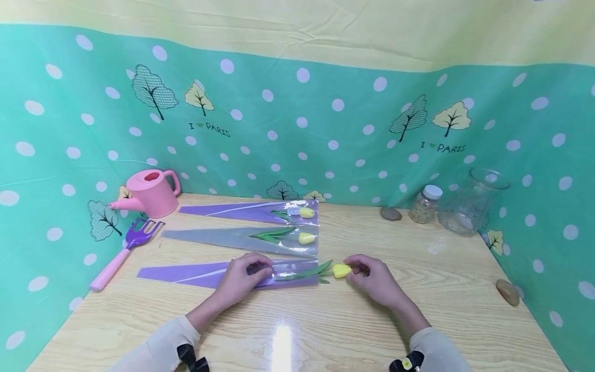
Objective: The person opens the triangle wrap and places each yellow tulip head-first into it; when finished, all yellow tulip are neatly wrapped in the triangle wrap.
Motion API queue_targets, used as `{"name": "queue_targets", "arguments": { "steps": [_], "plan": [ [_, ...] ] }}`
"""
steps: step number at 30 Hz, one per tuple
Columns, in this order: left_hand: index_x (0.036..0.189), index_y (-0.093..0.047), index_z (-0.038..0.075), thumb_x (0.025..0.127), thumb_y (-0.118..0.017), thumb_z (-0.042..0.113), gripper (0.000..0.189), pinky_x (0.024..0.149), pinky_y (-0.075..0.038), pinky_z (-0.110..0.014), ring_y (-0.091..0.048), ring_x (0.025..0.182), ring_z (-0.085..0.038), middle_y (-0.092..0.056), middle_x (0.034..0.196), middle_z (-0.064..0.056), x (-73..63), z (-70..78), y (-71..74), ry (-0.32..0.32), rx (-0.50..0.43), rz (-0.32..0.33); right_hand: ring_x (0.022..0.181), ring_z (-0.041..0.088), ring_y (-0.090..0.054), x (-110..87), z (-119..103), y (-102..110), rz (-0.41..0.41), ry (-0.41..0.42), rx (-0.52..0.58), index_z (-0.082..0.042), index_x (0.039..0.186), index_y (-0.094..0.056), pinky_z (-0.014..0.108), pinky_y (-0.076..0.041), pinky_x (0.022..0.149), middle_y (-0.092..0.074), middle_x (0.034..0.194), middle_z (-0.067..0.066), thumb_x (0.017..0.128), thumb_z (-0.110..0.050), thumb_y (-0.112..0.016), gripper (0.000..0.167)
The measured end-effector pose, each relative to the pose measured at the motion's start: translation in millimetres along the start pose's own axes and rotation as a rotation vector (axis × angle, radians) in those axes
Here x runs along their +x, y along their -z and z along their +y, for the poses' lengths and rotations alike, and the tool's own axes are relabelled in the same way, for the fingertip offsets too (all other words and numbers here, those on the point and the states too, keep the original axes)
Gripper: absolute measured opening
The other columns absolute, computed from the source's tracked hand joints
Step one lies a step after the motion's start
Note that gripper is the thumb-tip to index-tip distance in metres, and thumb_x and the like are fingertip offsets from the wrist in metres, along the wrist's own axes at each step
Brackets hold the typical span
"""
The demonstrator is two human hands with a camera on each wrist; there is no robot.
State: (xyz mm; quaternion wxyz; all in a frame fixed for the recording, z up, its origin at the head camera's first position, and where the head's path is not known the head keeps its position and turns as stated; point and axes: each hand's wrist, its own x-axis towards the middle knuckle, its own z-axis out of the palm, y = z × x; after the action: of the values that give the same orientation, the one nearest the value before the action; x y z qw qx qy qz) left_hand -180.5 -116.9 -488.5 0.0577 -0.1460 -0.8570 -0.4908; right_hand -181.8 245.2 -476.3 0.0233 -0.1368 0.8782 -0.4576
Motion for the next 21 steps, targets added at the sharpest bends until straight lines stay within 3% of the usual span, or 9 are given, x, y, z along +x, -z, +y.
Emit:
{"name": "queue_targets", "arguments": {
  "steps": [3,7,12,17,21],
  "plan": [
    [0.099,-0.078,0.027,0.090,-0.080,0.017,0.014,0.096,-0.055,-0.029,-0.069,0.107,-0.014,-0.077,0.102,0.012,0.5,0.0,-1.2,-0.004,-0.006,-0.006,0.083,0.006,-0.060,0.4,2,-3,0.009,0.023,-0.012,-0.011,0.118,-0.074,0.021,-0.052,0.072,-0.071,0.096,0.004,0.090,-0.011,-0.079,0.029],
    [0.099,-0.078,0.027,0.090,-0.081,0.017,0.014,0.093,-0.055,-0.026,-0.069,0.105,-0.013,-0.077,0.100,0.013,0.6,0.0,-1.8,-0.001,-0.009,-0.005,0.083,0.006,-0.063,-0.5,-1,-6,0.020,0.008,0.022,-0.010,0.117,-0.074,0.021,-0.054,0.072,-0.073,0.098,0.006,0.091,-0.013,-0.079,0.027],
    [0.099,-0.078,0.027,0.090,-0.080,0.017,0.013,0.090,-0.056,-0.024,-0.068,0.103,-0.013,-0.077,0.101,0.013,0.8,0.7,-0.8,-0.006,-0.008,-0.009,0.086,0.009,-0.070,-1.8,-10,-12,-0.003,-0.036,0.144,-0.002,0.122,-0.070,0.022,-0.059,0.073,-0.073,0.105,0.015,0.093,-0.012,-0.076,0.031],
    [0.101,-0.078,0.027,0.091,-0.080,0.018,0.013,0.090,-0.056,-0.024,-0.068,0.104,-0.012,-0.077,0.103,0.012,0.6,0.9,-1.0,-0.020,-0.017,-0.007,0.095,0.013,-0.074,0.1,-20,-19,0.015,-0.116,0.269,0.002,0.125,-0.067,0.024,-0.062,0.082,-0.070,0.113,0.020,0.095,-0.014,-0.075,0.035],
    [0.102,-0.079,0.026,0.092,-0.079,0.018,0.012,0.083,-0.055,-0.022,-0.067,0.099,-0.011,-0.077,0.102,0.011,0.0,1.6,-0.9,-0.031,-0.024,-0.008,0.096,0.014,-0.076,0.8,-24,-28,0.011,-0.155,0.382,0.004,0.125,-0.065,0.027,-0.063,0.085,-0.068,0.118,0.022,0.094,-0.011,-0.076,0.036]
  ]
}}
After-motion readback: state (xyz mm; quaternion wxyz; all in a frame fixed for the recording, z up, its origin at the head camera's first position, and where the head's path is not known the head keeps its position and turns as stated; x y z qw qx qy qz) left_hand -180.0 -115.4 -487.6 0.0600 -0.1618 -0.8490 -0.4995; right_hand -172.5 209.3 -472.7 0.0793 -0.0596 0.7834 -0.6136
